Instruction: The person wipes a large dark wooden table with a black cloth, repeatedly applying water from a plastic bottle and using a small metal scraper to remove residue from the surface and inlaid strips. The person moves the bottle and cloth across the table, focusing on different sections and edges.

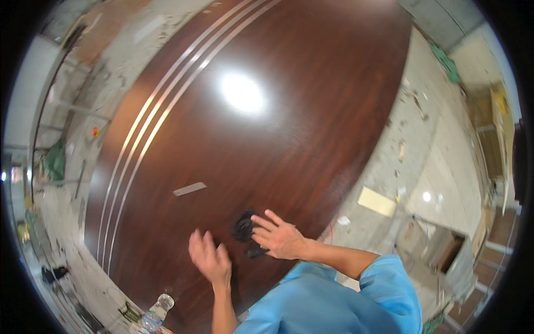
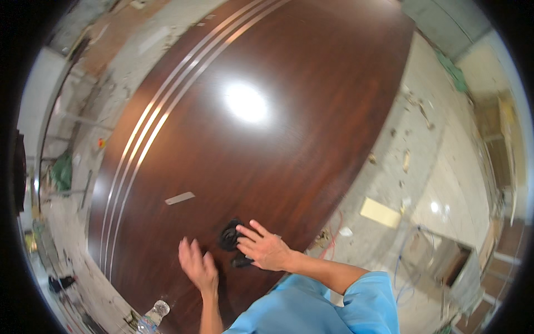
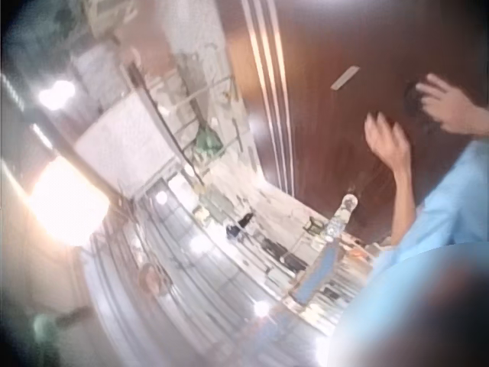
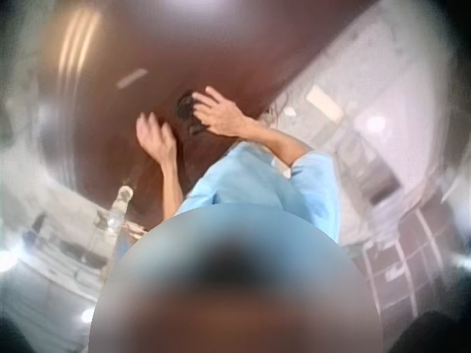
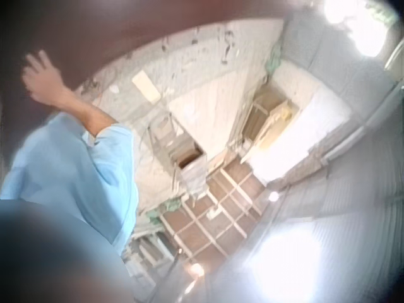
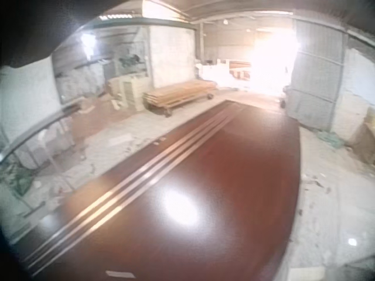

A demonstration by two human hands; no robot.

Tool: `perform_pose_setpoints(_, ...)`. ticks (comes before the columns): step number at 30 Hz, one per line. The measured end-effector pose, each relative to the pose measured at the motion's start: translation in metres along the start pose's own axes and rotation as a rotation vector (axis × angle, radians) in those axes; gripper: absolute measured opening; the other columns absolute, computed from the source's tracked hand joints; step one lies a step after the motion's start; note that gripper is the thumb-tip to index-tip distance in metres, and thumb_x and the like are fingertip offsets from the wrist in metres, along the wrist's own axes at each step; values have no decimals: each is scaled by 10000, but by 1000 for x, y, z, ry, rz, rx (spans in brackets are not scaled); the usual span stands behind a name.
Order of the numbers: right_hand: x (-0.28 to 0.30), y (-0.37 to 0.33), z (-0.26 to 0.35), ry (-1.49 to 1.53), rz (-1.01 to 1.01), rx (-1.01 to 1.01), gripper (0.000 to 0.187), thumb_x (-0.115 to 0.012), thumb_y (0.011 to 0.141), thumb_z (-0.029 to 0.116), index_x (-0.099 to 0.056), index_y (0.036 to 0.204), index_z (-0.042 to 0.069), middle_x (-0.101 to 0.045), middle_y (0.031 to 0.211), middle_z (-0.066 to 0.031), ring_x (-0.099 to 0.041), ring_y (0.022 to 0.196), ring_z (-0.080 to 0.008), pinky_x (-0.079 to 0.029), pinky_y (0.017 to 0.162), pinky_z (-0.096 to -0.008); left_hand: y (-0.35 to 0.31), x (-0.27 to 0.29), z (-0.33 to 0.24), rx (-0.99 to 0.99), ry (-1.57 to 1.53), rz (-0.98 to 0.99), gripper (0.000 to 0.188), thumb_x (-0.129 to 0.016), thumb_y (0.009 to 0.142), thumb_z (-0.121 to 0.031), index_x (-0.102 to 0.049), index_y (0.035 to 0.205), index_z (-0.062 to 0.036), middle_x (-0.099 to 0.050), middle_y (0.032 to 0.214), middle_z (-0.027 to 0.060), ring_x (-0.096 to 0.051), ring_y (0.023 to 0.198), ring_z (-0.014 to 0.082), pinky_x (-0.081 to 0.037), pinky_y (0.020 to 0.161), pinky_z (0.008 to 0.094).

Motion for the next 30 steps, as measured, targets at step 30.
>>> perform_pose_setpoints(30, 132, 317, -287, -409, -444, -260, 296, -707, 895, 219, -705, 1115, 21, -668, 1140, -187, -611, 1076, -404, -501, 944, -512, 64, 20, 217, 807, 344, -304, 535, -520, 1095, -260, -494, 1535, 44, -416, 1654, 248, -357, 1557, 387, -237, 1274, 551)
Point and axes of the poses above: each hand's wrist, its own y-axis towards the middle knuckle, its own x-axis out of the back of the hand, z = x × y, the point moved 8 cm from there along y, towards the middle knuckle
